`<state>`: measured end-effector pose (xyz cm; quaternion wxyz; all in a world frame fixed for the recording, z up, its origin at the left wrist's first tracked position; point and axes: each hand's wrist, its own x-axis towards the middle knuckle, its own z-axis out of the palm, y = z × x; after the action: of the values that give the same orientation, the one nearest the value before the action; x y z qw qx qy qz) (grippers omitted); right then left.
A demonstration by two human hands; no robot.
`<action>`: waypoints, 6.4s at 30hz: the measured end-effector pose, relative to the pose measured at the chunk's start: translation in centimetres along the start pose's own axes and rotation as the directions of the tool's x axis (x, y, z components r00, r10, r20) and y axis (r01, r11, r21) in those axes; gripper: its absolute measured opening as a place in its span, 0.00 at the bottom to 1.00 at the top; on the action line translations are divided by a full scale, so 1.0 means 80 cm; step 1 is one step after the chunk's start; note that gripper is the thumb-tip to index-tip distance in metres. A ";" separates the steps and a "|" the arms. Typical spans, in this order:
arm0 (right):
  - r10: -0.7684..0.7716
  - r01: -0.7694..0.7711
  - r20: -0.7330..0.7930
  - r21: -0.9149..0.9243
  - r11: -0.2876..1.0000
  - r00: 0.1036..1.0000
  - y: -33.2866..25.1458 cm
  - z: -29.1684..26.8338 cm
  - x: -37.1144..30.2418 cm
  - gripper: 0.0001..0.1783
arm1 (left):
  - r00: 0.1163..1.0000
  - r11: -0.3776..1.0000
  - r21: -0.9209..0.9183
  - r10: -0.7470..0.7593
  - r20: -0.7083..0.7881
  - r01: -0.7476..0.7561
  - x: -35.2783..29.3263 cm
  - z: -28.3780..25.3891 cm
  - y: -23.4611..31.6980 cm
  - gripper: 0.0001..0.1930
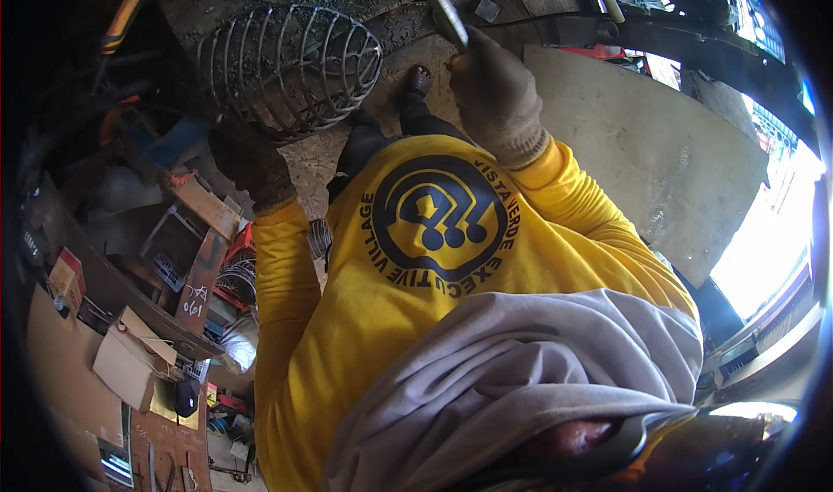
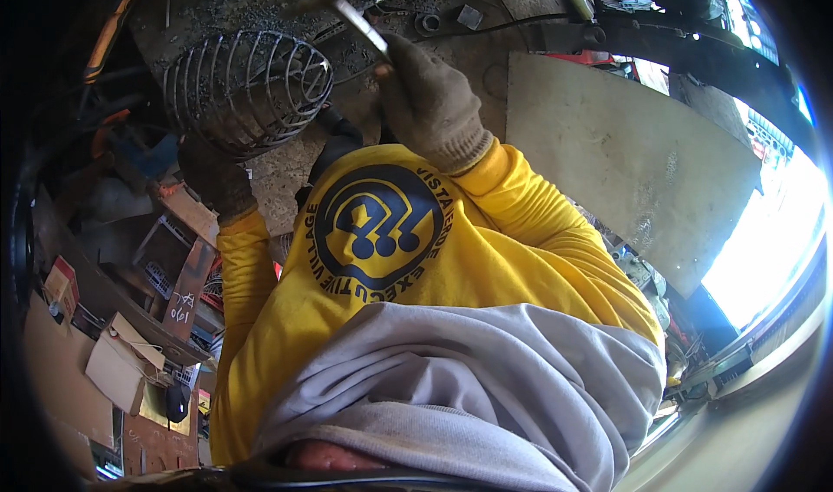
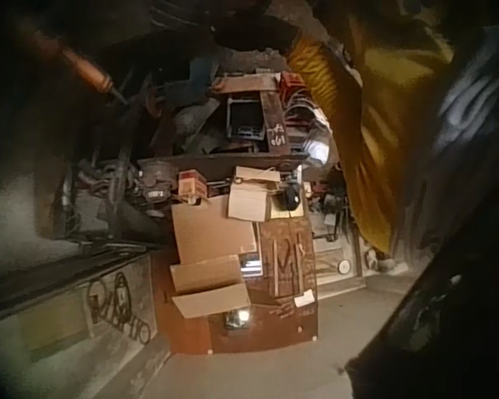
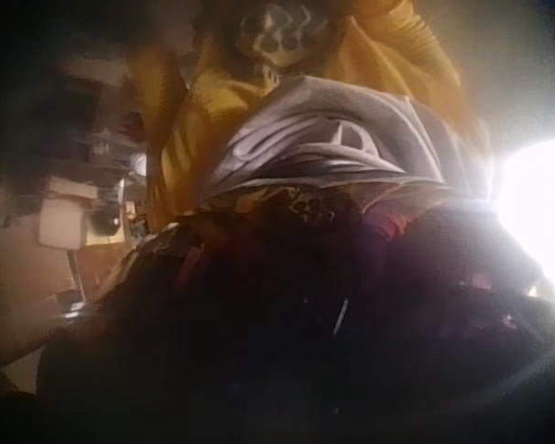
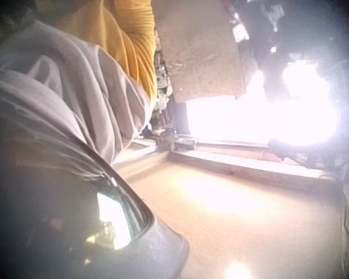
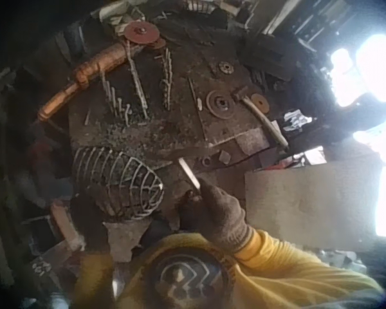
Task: The person welds a metal wire frame and then uses a handheld power tool to grind the surface of the frame while holding it.
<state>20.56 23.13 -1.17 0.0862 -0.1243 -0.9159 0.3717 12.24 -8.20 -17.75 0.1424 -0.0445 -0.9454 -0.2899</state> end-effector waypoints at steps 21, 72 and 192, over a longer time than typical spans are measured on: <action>-0.054 0.075 0.104 -0.216 0.973 0.993 0.004 0.005 -0.003 0.22 | 0.979 0.999 -0.005 0.039 -0.199 -0.041 0.010 0.002 0.023 0.18; 0.030 -0.029 -0.021 0.040 0.999 0.999 0.041 0.027 -0.033 0.18 | 0.851 0.775 -0.382 -0.521 0.066 0.504 0.009 -0.009 0.037 0.23; 0.423 -0.403 0.044 0.402 0.822 0.905 0.057 0.005 -0.001 0.17 | 0.854 0.762 -0.445 -0.265 0.448 0.470 0.001 -0.059 -0.015 0.32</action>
<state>21.27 26.02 -4.67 0.0490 -0.3080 -0.7687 0.5585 13.15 -11.86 -14.64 -0.1114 0.0550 -0.8237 -0.5532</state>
